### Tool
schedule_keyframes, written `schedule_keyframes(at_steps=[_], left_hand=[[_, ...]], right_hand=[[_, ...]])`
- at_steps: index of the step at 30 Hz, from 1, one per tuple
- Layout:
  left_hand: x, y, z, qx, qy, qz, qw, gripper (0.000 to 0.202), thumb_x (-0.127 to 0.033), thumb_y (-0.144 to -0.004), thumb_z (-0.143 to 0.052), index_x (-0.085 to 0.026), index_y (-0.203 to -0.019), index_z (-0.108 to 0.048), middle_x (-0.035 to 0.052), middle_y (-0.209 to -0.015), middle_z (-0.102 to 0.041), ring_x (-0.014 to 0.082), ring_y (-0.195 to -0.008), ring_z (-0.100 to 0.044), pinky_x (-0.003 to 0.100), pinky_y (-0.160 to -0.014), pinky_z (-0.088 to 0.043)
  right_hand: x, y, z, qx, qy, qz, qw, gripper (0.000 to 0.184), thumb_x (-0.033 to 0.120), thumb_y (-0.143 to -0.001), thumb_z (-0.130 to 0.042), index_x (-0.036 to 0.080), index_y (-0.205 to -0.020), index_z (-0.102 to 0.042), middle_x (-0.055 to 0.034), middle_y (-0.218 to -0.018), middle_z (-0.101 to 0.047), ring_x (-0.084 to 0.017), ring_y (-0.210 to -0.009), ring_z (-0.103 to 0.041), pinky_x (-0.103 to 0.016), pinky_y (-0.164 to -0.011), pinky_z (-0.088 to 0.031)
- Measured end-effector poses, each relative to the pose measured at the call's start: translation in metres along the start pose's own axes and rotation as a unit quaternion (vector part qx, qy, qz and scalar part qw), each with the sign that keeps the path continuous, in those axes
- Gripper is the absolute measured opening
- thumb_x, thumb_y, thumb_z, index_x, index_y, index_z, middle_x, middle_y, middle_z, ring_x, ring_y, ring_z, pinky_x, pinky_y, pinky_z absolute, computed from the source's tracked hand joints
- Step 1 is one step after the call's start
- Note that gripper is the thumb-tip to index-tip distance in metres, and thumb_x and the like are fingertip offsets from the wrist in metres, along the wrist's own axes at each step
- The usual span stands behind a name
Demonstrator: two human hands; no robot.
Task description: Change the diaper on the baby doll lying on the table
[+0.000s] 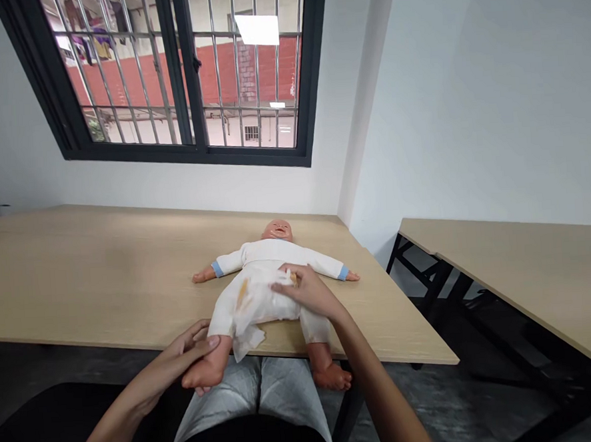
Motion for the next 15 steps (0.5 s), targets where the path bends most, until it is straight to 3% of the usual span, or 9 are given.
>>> schedule_keyframes(at_steps=[2, 4, 7, 11, 15], left_hand=[[-0.004, 0.002, -0.001, -0.002, 0.041, 0.014, 0.999, 0.053, -0.053, -0.072, -0.068, -0.018, -0.108, -0.050, 0.0026, -0.078, -0.067, 0.0121, -0.045, -0.056, 0.025, -0.044, -0.049], [-0.008, 0.003, -0.005, 0.014, 0.073, 0.024, 0.997, 0.049, -0.053, -0.074, -0.065, -0.017, -0.104, -0.050, 0.0015, -0.069, -0.064, 0.0133, -0.046, -0.055, 0.026, -0.044, -0.050], [-0.010, 0.005, -0.015, 0.035, 0.095, 0.032, 0.994, 0.048, -0.052, -0.075, -0.066, -0.017, -0.104, -0.050, -0.0008, -0.063, -0.061, 0.0141, -0.047, -0.056, 0.026, -0.044, -0.050], [-0.007, 0.007, -0.034, 0.037, 0.110, 0.040, 0.992, 0.061, -0.049, -0.068, -0.074, -0.018, -0.113, -0.047, -0.0003, -0.079, -0.063, 0.0120, -0.049, -0.058, 0.024, -0.044, -0.051], [-0.006, 0.008, -0.058, 0.089, 0.131, 0.047, 0.986, 0.056, -0.046, -0.074, -0.071, -0.017, -0.114, -0.043, 0.0002, -0.066, -0.063, 0.0163, -0.053, -0.062, 0.024, -0.045, -0.049]], right_hand=[[0.012, 0.030, -0.011, 0.058, 0.003, -0.002, 0.998, 0.012, 0.028, -0.080, -0.061, 0.018, -0.086, -0.062, 0.0009, -0.087, -0.064, -0.015, -0.081, -0.057, -0.025, -0.076, -0.042], [0.018, 0.058, -0.022, 0.074, 0.036, 0.001, 0.997, 0.009, 0.021, -0.080, -0.059, 0.020, -0.088, -0.064, 0.0007, -0.088, -0.067, -0.015, -0.083, -0.060, -0.026, -0.078, -0.044], [0.020, 0.089, -0.031, 0.090, 0.095, 0.018, 0.991, 0.017, 0.017, -0.082, -0.057, 0.022, -0.096, -0.067, -0.0029, -0.101, -0.069, -0.018, -0.097, -0.061, -0.033, -0.093, -0.044], [0.025, 0.108, -0.027, 0.178, 0.076, 0.020, 0.981, 0.038, 0.018, -0.081, -0.060, 0.028, -0.118, -0.061, -0.0032, -0.128, -0.059, -0.020, -0.122, -0.051, -0.037, -0.108, -0.036], [0.026, 0.115, -0.014, 0.031, 0.040, -0.045, 0.998, 0.038, 0.029, -0.088, -0.054, 0.028, -0.126, -0.055, -0.0053, -0.131, -0.056, -0.021, -0.123, -0.051, -0.035, -0.102, -0.044]])
Point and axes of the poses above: each hand's wrist, its own y-axis away from the middle knuckle, its own z-axis out of the back of the hand, x = y × z, the point moved 5 cm from there along -y, towards the middle knuckle
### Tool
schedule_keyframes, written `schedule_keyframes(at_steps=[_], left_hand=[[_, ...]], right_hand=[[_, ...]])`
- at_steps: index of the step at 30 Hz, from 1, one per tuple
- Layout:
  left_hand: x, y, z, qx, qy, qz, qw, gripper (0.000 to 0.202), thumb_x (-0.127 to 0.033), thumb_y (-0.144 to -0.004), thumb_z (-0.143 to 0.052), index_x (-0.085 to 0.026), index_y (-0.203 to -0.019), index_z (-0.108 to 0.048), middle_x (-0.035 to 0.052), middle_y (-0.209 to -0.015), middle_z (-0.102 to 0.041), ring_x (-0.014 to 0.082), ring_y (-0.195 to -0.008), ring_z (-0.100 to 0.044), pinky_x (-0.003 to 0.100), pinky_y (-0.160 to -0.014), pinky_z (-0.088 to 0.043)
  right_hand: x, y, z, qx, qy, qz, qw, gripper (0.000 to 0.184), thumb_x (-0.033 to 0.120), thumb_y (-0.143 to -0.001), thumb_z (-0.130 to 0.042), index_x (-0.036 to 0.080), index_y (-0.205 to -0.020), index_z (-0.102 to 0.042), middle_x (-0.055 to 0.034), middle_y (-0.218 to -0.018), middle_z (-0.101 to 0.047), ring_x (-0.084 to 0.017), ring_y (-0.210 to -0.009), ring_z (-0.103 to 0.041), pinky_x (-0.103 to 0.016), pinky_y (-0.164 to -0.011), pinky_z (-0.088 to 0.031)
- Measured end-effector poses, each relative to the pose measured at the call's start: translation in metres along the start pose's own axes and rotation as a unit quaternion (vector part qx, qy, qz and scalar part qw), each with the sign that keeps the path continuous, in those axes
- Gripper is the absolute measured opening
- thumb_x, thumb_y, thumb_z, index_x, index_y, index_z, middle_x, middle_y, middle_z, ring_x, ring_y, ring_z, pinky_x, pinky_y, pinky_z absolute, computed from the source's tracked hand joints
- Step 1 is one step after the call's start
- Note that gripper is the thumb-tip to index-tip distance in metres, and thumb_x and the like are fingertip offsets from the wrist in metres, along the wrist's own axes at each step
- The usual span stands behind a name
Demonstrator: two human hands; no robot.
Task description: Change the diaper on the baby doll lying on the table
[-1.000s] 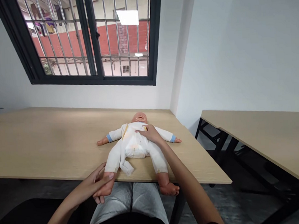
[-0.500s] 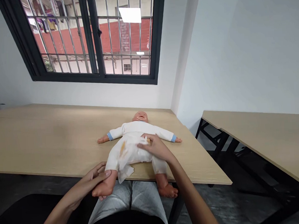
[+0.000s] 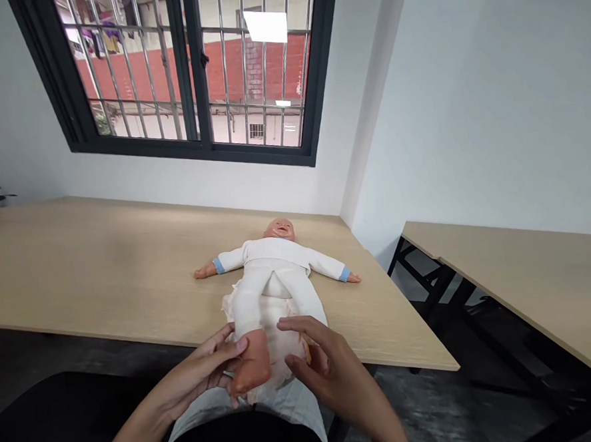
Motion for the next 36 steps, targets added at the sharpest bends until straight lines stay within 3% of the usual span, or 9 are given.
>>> schedule_keyframes(at_steps=[7, 11, 15, 19, 23, 27, 29, 33, 36], left_hand=[[-0.004, -0.022, -0.023, 0.077, 0.212, 0.024, 0.974, 0.025, -0.031, -0.085, -0.061, -0.009, -0.097, -0.059, 0.0078, -0.080, -0.068, 0.0172, -0.071, -0.066, 0.028, -0.070, -0.052], [-0.007, -0.041, -0.036, 0.063, 0.290, 0.031, 0.954, 0.030, -0.029, -0.091, -0.051, -0.009, -0.112, -0.058, 0.0111, -0.091, -0.071, 0.0184, -0.076, -0.067, 0.028, -0.078, -0.049], [0.002, -0.055, -0.054, 0.065, 0.353, 0.046, 0.932, 0.043, -0.042, -0.092, -0.047, -0.010, -0.119, -0.058, 0.0110, -0.089, -0.072, 0.0220, -0.078, -0.068, 0.032, -0.082, -0.049], [0.006, -0.062, -0.063, 0.083, 0.405, 0.054, 0.909, 0.048, -0.048, -0.090, -0.049, -0.011, -0.118, -0.060, 0.0094, -0.087, -0.073, 0.0226, -0.082, -0.069, 0.031, -0.086, -0.047], [0.001, -0.061, -0.064, 0.128, 0.395, 0.055, 0.908, 0.056, -0.057, -0.089, -0.047, -0.011, -0.118, -0.061, 0.0116, -0.100, -0.072, 0.0231, -0.092, -0.068, 0.029, -0.082, -0.047], [-0.004, -0.061, -0.064, 0.174, 0.375, 0.051, 0.909, 0.064, -0.067, -0.084, -0.045, -0.013, -0.115, -0.063, 0.0116, -0.092, -0.073, 0.0255, -0.086, -0.069, 0.031, -0.076, -0.049], [-0.015, -0.061, -0.067, 0.212, 0.377, 0.032, 0.901, 0.064, -0.068, -0.084, -0.043, -0.015, -0.114, -0.063, 0.0122, -0.091, -0.073, 0.0267, -0.084, -0.069, 0.036, -0.078, -0.049], [-0.049, -0.064, -0.074, 0.241, 0.382, 0.021, 0.892, 0.055, -0.057, -0.090, -0.037, -0.010, -0.088, -0.067, 0.0103, -0.073, -0.070, 0.0245, -0.080, -0.069, 0.036, -0.084, -0.049], [-0.076, -0.069, -0.080, 0.252, 0.342, 0.031, 0.905, 0.050, -0.050, -0.090, -0.035, -0.012, -0.071, -0.062, 0.0083, -0.064, -0.065, 0.0243, -0.079, -0.068, 0.037, -0.087, -0.048]], right_hand=[[-0.002, 0.019, -0.038, -0.128, 0.037, -0.086, 0.987, 0.037, 0.037, -0.098, -0.034, 0.028, -0.131, -0.048, -0.0059, -0.129, -0.057, -0.021, -0.119, -0.055, -0.035, -0.098, -0.047], [0.000, 0.025, -0.020, -0.193, 0.078, -0.066, 0.976, 0.032, 0.040, -0.096, -0.037, 0.027, -0.119, -0.056, -0.0059, -0.128, -0.057, -0.022, -0.121, -0.052, -0.036, -0.099, -0.046], [-0.032, 0.033, 0.005, -0.283, 0.122, -0.152, 0.939, 0.049, 0.054, -0.089, -0.046, 0.019, -0.122, -0.052, -0.0140, -0.129, -0.055, -0.031, -0.124, -0.047, -0.051, -0.103, -0.040], [-0.063, 0.024, 0.000, -0.197, -0.027, -0.179, 0.963, 0.053, 0.056, -0.093, -0.035, 0.020, -0.130, -0.044, -0.0129, -0.134, -0.053, -0.027, -0.123, -0.051, -0.046, -0.104, -0.041], [-0.072, 0.018, 0.003, -0.243, -0.130, -0.148, 0.950, 0.051, 0.058, -0.091, -0.040, 0.023, -0.127, -0.047, -0.0105, -0.135, -0.052, -0.025, -0.120, -0.053, -0.040, -0.099, -0.045], [-0.065, 0.012, 0.000, -0.232, -0.279, -0.102, 0.926, 0.059, 0.067, -0.087, -0.037, 0.024, -0.126, -0.047, -0.0144, -0.136, -0.050, -0.025, -0.090, -0.066, -0.042, -0.081, -0.054], [-0.049, 0.011, -0.002, -0.230, -0.297, -0.054, 0.925, 0.057, 0.065, -0.087, -0.040, 0.024, -0.126, -0.049, -0.0137, -0.136, -0.049, -0.024, -0.095, -0.065, -0.041, -0.084, -0.054], [-0.020, 0.019, 0.004, -0.300, -0.154, 0.004, 0.941, 0.039, 0.046, -0.095, -0.041, 0.024, -0.126, -0.051, -0.0101, -0.132, -0.053, -0.023, -0.117, -0.054, -0.041, -0.100, -0.044], [-0.012, 0.032, 0.011, -0.415, 0.068, 0.014, 0.907, 0.033, 0.040, -0.094, -0.045, 0.021, -0.121, -0.053, -0.0117, -0.121, -0.058, -0.025, -0.114, -0.054, -0.045, -0.097, -0.043]])
Point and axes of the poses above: each hand's wrist, its own y-axis away from the middle knuckle, its own z-axis out of the back of the hand, x = y × z, the point moved 5 cm from there along -y, towards the middle knuckle
